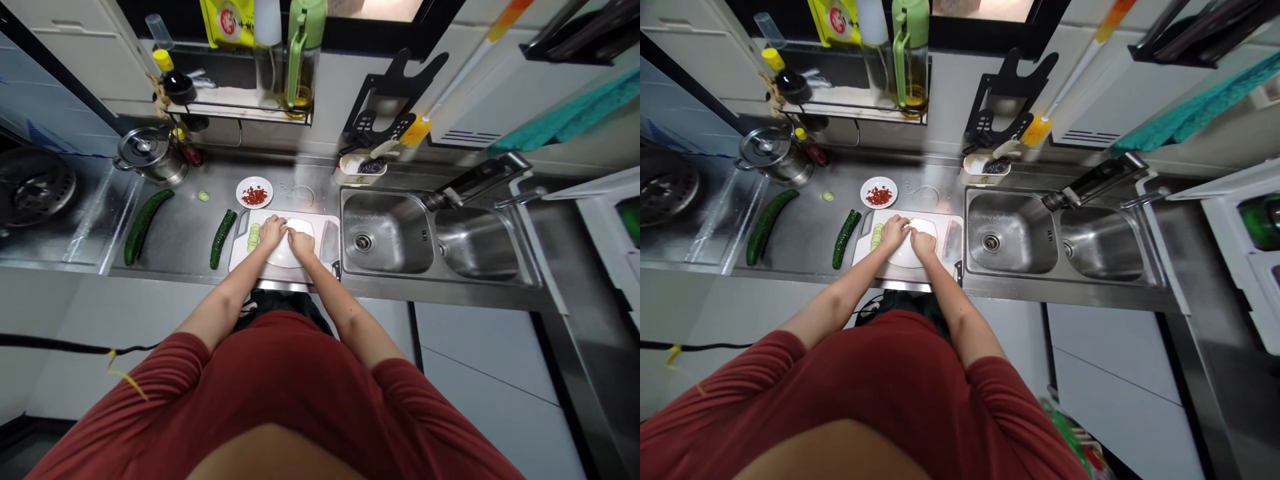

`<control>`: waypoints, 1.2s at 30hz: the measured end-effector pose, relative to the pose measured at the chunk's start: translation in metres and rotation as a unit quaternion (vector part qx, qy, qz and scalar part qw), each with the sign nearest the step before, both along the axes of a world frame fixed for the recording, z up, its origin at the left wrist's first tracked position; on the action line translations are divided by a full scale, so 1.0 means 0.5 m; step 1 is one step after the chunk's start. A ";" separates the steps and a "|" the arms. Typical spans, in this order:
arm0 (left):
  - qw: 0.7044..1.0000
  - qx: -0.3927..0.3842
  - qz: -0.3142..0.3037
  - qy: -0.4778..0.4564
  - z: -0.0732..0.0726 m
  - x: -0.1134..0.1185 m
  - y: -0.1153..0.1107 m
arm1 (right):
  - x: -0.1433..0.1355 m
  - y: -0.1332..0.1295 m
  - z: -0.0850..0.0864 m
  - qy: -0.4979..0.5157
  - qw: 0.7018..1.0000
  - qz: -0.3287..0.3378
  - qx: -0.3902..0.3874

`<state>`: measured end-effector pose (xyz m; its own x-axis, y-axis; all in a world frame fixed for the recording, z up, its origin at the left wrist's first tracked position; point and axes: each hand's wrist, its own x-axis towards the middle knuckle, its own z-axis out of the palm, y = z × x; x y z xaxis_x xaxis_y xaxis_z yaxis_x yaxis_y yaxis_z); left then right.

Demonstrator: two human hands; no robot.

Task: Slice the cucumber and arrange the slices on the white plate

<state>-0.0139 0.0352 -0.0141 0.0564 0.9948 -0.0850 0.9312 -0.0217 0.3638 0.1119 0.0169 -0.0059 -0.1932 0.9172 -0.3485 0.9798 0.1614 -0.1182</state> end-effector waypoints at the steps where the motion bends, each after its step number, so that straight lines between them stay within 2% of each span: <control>1: 1.000 -0.001 0.001 0.000 0.000 0.000 0.000 | 0.000 0.000 0.000 0.000 1.000 -0.001 0.000; 9: 1.000 0.010 0.007 0.007 -0.007 0.001 0.001 | 0.003 0.004 -0.002 0.005 1.000 0.002 0.002; 19: 1.000 0.005 0.022 -0.011 0.008 0.002 -0.003 | 0.009 -0.007 0.010 0.021 1.000 -0.009 0.012; 36: 1.000 0.000 0.028 0.000 0.005 0.014 0.009 | 0.007 -0.009 0.005 0.018 1.000 -0.020 0.004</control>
<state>-0.0068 0.0396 -0.0116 0.0007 0.9963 -0.0858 0.9310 0.0307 0.3637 0.1156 0.0126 -0.0035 -0.1685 0.9274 -0.3340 0.9805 0.1231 -0.1530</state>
